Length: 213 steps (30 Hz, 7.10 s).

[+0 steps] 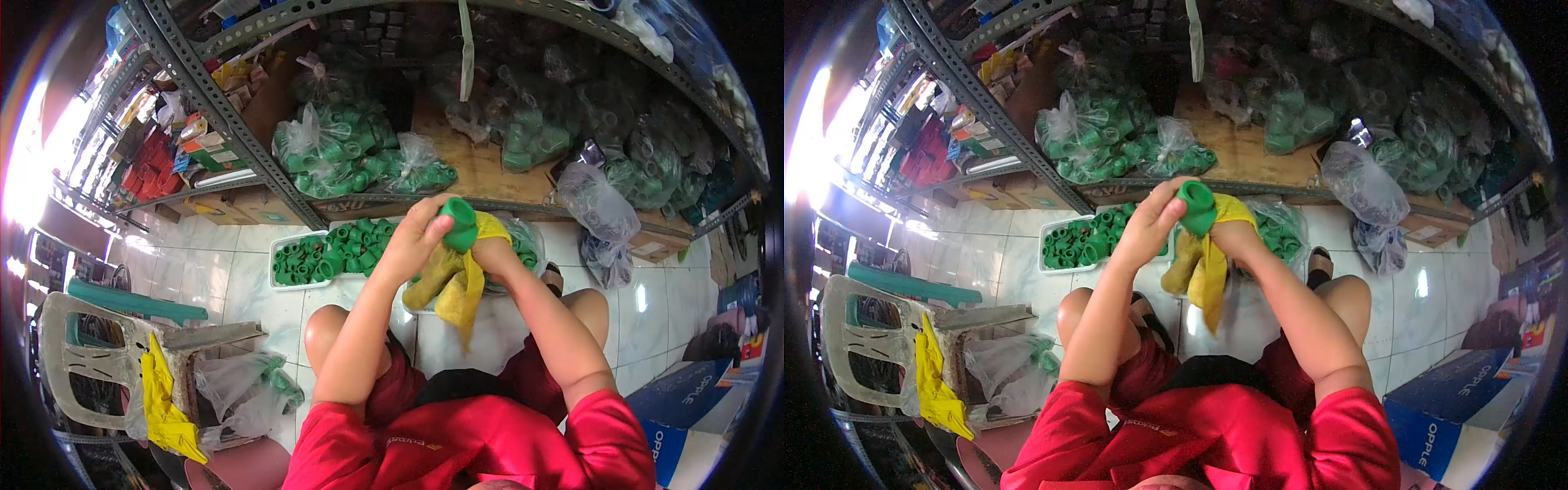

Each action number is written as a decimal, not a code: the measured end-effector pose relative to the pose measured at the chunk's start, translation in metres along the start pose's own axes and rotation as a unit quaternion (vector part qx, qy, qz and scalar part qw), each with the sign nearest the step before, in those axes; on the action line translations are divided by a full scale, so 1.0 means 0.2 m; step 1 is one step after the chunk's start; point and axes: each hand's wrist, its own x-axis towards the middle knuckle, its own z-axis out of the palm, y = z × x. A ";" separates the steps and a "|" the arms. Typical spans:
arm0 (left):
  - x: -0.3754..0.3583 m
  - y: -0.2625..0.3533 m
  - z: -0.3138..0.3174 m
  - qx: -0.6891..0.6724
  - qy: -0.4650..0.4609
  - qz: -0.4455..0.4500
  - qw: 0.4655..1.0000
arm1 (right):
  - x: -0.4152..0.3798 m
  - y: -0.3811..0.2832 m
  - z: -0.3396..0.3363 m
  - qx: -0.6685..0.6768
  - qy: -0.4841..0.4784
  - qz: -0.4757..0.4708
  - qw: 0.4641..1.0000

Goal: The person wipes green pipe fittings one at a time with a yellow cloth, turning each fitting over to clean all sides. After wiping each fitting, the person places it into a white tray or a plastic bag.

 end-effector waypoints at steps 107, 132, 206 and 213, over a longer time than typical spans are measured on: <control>-0.02 0.00 -0.03 -0.148 -0.094 -0.267 0.948 | -0.08 -0.07 -0.06 -0.489 0.068 -0.294 0.818; -0.03 -0.06 -0.10 0.116 -0.109 -0.277 0.947 | -0.05 0.01 -0.01 -0.576 0.078 -0.284 0.763; 0.01 -0.03 -0.02 0.015 -0.043 -0.131 0.990 | 0.00 0.06 0.00 -0.545 0.128 -0.204 0.803; 0.00 0.03 -0.03 0.040 -0.117 0.049 0.991 | 0.01 0.12 -0.03 0.131 -0.032 0.090 0.987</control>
